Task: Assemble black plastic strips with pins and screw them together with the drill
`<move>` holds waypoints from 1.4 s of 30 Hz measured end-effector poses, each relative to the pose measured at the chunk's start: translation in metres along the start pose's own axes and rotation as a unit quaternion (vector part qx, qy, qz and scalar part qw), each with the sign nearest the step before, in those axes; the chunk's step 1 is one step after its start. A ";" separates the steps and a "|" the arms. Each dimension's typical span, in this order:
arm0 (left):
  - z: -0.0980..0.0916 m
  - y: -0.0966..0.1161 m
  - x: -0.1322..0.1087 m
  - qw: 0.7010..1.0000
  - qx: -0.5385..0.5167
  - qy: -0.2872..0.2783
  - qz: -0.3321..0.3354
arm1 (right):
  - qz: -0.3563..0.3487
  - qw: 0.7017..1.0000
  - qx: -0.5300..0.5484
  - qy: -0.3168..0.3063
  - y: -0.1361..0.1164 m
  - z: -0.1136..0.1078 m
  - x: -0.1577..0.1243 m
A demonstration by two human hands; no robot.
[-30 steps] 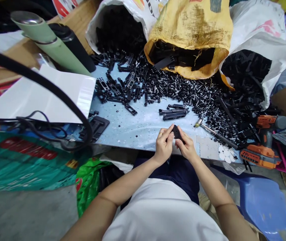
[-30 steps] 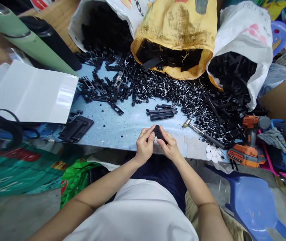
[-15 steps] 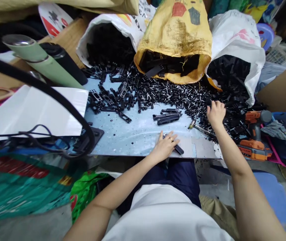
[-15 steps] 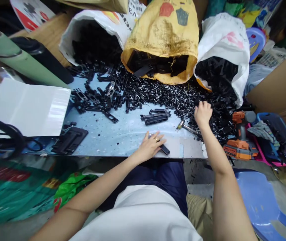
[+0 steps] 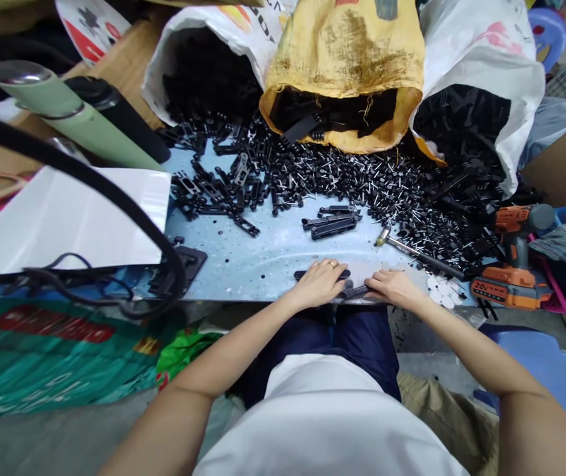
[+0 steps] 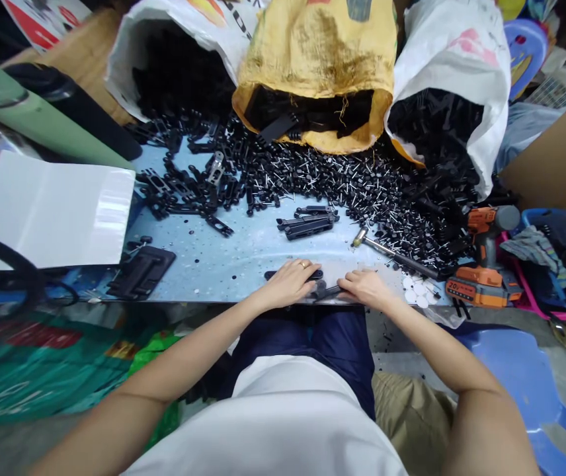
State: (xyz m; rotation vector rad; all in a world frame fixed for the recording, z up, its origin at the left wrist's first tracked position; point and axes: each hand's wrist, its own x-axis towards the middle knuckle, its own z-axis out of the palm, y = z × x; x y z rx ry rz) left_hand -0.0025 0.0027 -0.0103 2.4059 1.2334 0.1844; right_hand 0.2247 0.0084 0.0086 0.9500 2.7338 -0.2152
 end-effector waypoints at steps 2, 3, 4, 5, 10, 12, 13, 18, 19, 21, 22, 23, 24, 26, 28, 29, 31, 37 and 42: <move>-0.001 0.005 0.003 1.000 -0.003 -0.007 -0.003 | 0.037 0.999 -0.009 -0.002 -0.010 0.007 0.001; -0.001 0.007 0.003 1.000 -0.002 -0.006 -0.002 | 0.055 0.998 -0.014 0.001 -0.013 0.007 0.001; -0.001 0.008 0.003 1.000 0.000 0.000 0.000 | 0.068 0.997 -0.020 0.007 -0.017 0.007 0.002; 0.001 0.007 0.002 1.000 0.001 0.008 0.004 | 0.079 0.996 -0.029 0.016 -0.020 0.006 0.002; 0.011 -0.004 -0.005 0.996 -0.012 0.086 0.020 | 0.107 0.990 -0.068 0.068 -0.038 -0.004 0.003; 0.014 -0.009 -0.008 0.991 -0.019 0.124 0.036 | 0.102 0.989 -0.076 0.081 -0.040 -0.010 0.004; 0.015 -0.010 -0.009 0.989 -0.023 0.139 0.048 | 0.091 0.989 -0.077 0.083 -0.040 -0.013 0.005; 0.019 -0.013 -0.010 0.978 -0.040 0.187 0.085 | 0.056 0.992 -0.089 0.069 -0.037 -0.028 0.012; 0.020 -0.013 -0.010 0.976 -0.040 0.199 0.077 | 0.066 0.991 -0.097 0.070 -0.037 -0.030 0.014; 0.020 -0.013 -0.008 0.975 -0.040 0.212 0.060 | 0.081 0.988 -0.111 0.078 -0.037 -0.031 0.015; 0.020 -0.013 -0.008 0.976 -0.042 0.208 0.056 | 0.077 0.987 -0.113 0.080 -0.036 -0.031 0.015; 0.020 -0.013 -0.008 0.977 -0.045 0.199 0.057 | 0.066 0.988 -0.112 0.081 -0.034 -0.030 0.015; 0.020 -0.013 -0.008 0.979 -0.047 0.188 0.058 | 0.053 0.989 -0.108 0.082 -0.032 -0.028 0.015; 0.020 -0.013 -0.008 0.985 -0.047 0.160 0.056 | 0.038 0.991 -0.096 0.084 -0.025 -0.022 0.013; 0.018 -0.009 -0.005 0.991 -0.037 0.119 0.055 | 0.039 0.991 -0.079 0.100 -0.018 -0.011 0.010; 0.016 -0.006 0.000 0.993 -0.029 0.100 0.061 | 0.044 0.990 -0.069 0.116 -0.014 -0.004 0.007; 0.008 0.002 0.018 0.994 -0.009 0.078 0.083 | 0.056 0.983 -0.055 0.167 -0.009 0.011 -0.001; -0.032 0.025 0.129 0.996 0.050 0.072 -0.027 | 0.113 0.952 -0.024 0.282 -0.013 0.052 -0.022; -0.035 0.025 0.185 0.992 0.063 0.073 -0.081 | 0.141 0.946 -0.003 0.292 -0.019 0.065 -0.021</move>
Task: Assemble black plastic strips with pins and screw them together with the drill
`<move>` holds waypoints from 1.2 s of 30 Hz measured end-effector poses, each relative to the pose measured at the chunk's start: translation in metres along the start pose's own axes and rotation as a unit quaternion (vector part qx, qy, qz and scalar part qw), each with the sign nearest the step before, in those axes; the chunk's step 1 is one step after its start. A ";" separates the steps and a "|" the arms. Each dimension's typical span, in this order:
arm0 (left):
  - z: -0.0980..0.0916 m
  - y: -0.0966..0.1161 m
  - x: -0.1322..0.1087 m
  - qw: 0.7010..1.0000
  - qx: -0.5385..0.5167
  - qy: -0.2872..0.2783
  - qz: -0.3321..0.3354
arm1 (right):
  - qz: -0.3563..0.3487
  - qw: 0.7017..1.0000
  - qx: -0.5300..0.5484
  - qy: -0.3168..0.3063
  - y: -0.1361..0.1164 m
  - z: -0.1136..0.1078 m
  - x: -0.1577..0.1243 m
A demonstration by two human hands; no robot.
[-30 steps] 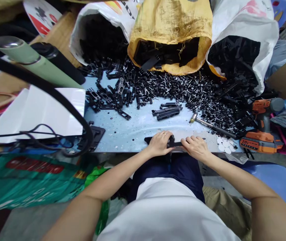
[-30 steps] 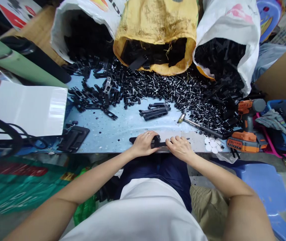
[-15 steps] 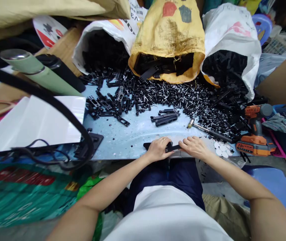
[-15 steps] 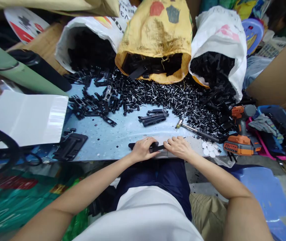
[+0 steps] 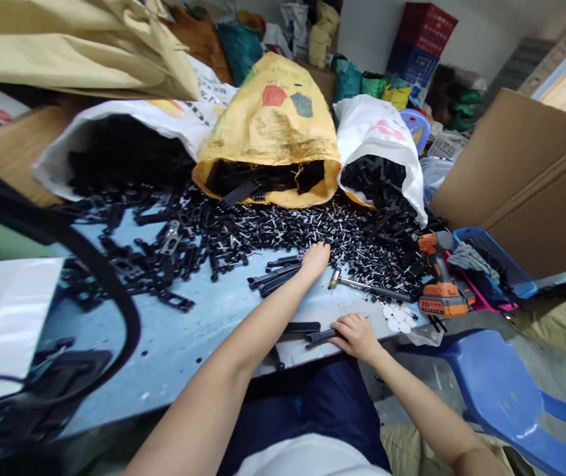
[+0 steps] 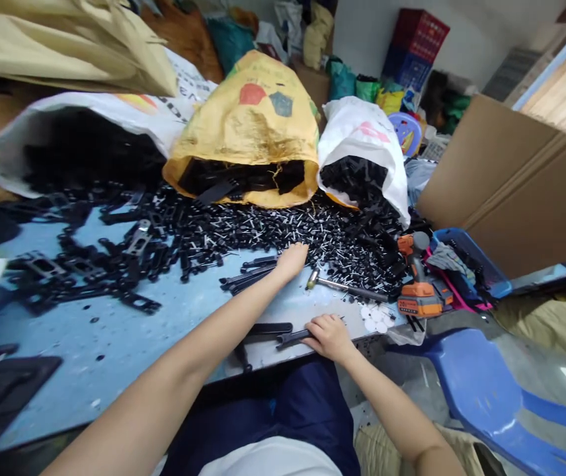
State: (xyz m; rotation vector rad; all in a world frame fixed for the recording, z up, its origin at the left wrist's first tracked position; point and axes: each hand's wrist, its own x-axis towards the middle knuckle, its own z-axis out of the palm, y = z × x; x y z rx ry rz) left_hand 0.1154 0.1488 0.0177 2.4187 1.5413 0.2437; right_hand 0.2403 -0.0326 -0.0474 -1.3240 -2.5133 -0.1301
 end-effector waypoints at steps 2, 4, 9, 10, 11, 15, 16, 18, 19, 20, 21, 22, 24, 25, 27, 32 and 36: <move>0.004 0.000 0.002 1.000 0.002 -0.002 0.007 | 0.007 1.000 0.000 0.000 -0.002 0.005 -0.003; 0.006 -0.001 -0.004 1.000 0.002 0.002 0.030 | 0.009 1.000 -0.002 -0.002 -0.006 0.009 -0.006; 0.007 -0.022 -0.049 0.973 -0.197 0.111 0.046 | 0.028 0.999 -0.012 -0.037 -0.002 0.003 0.009; 0.008 -0.031 -0.063 0.959 -0.255 0.116 0.033 | 0.064 0.997 -0.018 -0.043 0.005 -0.005 0.018; 0.008 -0.040 -0.080 0.944 -0.311 0.109 0.012 | 0.117 0.992 -0.028 -0.045 0.016 -0.015 0.027; 0.008 -0.073 -0.151 0.840 -0.521 0.018 -0.150 | 0.378 0.921 -0.070 -0.065 0.064 -0.055 0.065; 0.006 -0.078 -0.166 0.802 -0.564 0.003 -0.195 | 0.408 0.907 -0.071 -0.080 0.074 -0.061 0.073; 0.000 -0.080 -0.190 0.724 -0.635 -0.013 -0.268 | 0.425 0.897 -0.064 -0.108 0.086 -0.067 0.086; -0.003 -0.079 -0.197 0.687 -0.664 -0.014 -0.294 | 0.418 0.899 -0.058 -0.118 0.090 -0.067 0.090; -0.007 -0.076 -0.203 0.652 -0.690 -0.010 -0.313 | 0.409 0.902 -0.053 -0.126 0.092 -0.067 0.094; -0.010 -0.073 -0.206 0.621 -0.711 0.000 -0.330 | 0.401 0.905 -0.049 -0.132 0.093 -0.067 0.097; -0.013 -0.070 -0.207 0.590 -0.729 0.012 -0.347 | 0.397 0.907 -0.047 -0.135 0.093 -0.067 0.099; -0.016 -0.066 -0.205 0.536 -0.757 0.042 -0.370 | 0.393 0.909 -0.043 -0.130 0.093 -0.068 0.103; -0.017 -0.065 -0.203 0.513 -0.768 0.055 -0.380 | 0.392 0.911 -0.039 -0.121 0.092 -0.069 0.105; -0.016 -0.064 -0.200 0.486 -0.782 0.065 -0.385 | 0.389 0.917 -0.025 -0.083 0.087 -0.070 0.107; -0.007 -0.071 -0.197 0.511 -0.780 0.074 -0.353 | 0.336 0.941 0.046 -0.021 0.067 -0.068 0.098; -0.002 -0.079 -0.199 0.544 -0.765 0.081 -0.335 | 0.316 0.944 0.088 0.032 0.058 -0.060 0.092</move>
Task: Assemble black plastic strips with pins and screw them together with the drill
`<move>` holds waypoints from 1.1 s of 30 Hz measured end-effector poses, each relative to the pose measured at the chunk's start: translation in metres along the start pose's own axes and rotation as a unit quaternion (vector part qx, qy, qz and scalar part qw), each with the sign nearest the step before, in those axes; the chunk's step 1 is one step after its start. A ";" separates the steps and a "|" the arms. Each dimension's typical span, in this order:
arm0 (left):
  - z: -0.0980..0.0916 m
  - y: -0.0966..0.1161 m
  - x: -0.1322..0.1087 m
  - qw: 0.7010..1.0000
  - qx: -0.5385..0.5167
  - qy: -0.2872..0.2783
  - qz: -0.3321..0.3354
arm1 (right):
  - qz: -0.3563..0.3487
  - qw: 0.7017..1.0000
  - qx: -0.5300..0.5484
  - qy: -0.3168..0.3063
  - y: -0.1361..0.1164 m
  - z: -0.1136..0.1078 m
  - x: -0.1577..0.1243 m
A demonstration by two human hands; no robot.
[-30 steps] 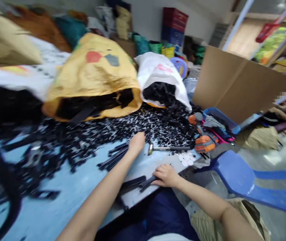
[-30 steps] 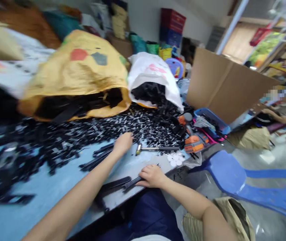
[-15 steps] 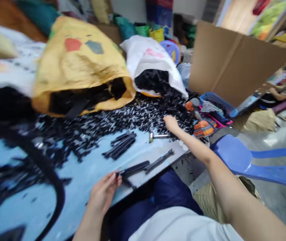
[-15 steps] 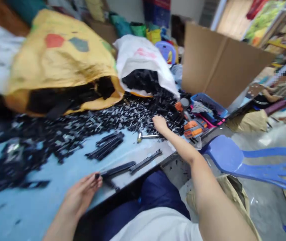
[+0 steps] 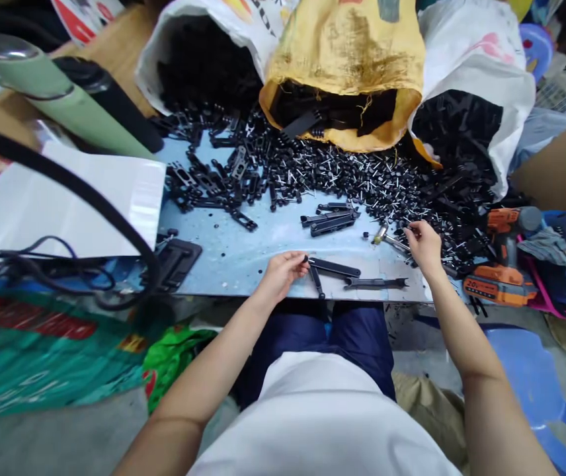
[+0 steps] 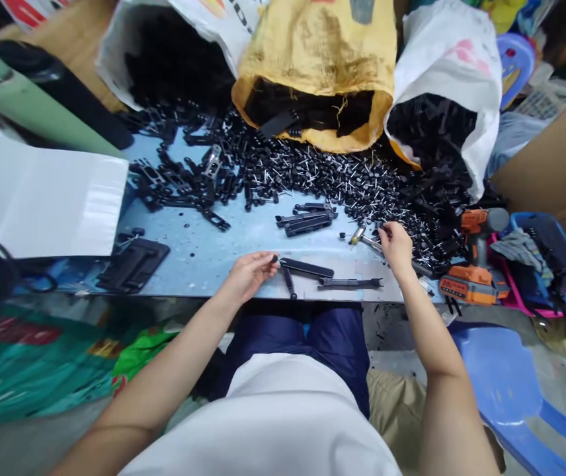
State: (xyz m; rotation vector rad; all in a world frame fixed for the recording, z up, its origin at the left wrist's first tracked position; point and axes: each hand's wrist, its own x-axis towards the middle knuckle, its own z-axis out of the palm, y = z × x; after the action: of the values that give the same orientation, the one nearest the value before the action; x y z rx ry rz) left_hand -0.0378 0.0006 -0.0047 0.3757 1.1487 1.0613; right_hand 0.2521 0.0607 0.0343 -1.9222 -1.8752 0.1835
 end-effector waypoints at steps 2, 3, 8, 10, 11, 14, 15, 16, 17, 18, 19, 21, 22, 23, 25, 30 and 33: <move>-0.003 0.000 0.002 1.000 0.016 0.004 0.004 | -0.021 0.999 0.030 0.005 -0.004 0.006 -0.008; -0.003 0.001 0.003 1.000 0.021 0.010 0.007 | -0.036 0.998 0.048 -0.002 -0.008 0.009 -0.014; 0.002 0.002 0.007 0.994 0.092 0.023 0.050 | -0.120 0.968 0.211 -0.065 -0.030 0.026 -0.054; 0.004 0.000 0.009 0.986 0.136 0.025 0.090 | -0.136 0.960 0.236 -0.066 -0.035 0.032 -0.065; 0.004 -0.001 0.011 0.981 0.154 0.031 0.111 | -0.146 0.959 0.233 -0.060 -0.036 0.035 -0.068; 0.002 -0.007 0.018 0.972 0.191 0.034 0.131 | -0.202 0.959 0.198 -0.034 -0.036 0.041 -0.073; 0.000 -0.009 0.021 0.971 0.202 0.028 0.128 | -0.227 0.957 0.182 -0.024 -0.035 0.044 -0.074; -0.003 -0.011 0.023 0.968 0.216 0.020 0.125 | -0.254 0.953 0.163 -0.014 -0.034 0.046 -0.076; -0.005 -0.012 0.026 0.964 0.234 0.012 0.124 | -0.281 0.949 0.143 -0.006 -0.032 0.048 -0.078; -0.009 -0.014 0.027 0.957 0.260 0.007 0.129 | -0.308 0.943 0.124 0.002 -0.030 0.050 -0.080; -0.012 -0.014 0.027 0.944 0.297 0.011 0.143 | -0.330 0.938 0.104 0.009 -0.029 0.052 -0.083; -0.017 -0.015 0.025 0.890 0.402 0.031 0.213 | -0.357 0.932 0.069 0.015 -0.023 0.055 -0.088; -0.018 -0.016 0.024 0.842 0.465 0.037 0.271 | -0.364 0.930 0.053 0.008 -0.020 0.056 -0.089; -0.019 -0.016 0.022 0.780 0.527 0.026 0.337 | -0.370 0.928 0.035 -0.005 -0.016 0.056 -0.090; -0.016 -0.018 0.020 0.629 0.626 -0.062 0.456 | -0.378 0.925 -0.020 -0.037 -0.007 0.054 -0.088; 0.013 -0.022 0.033 0.398 0.730 -0.226 0.508 | -0.342 0.928 -0.146 -0.017 0.009 0.045 -0.074; 0.025 -0.020 0.029 0.432 0.731 -0.167 0.501 | -0.354 0.927 -0.117 -0.023 0.001 0.026 -0.067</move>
State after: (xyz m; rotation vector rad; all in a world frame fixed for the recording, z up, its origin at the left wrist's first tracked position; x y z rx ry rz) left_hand -0.0057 0.0218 -0.0249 2.8357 1.1424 0.4600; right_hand 0.2376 0.0007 -0.0034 -1.2460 -2.5795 -0.2350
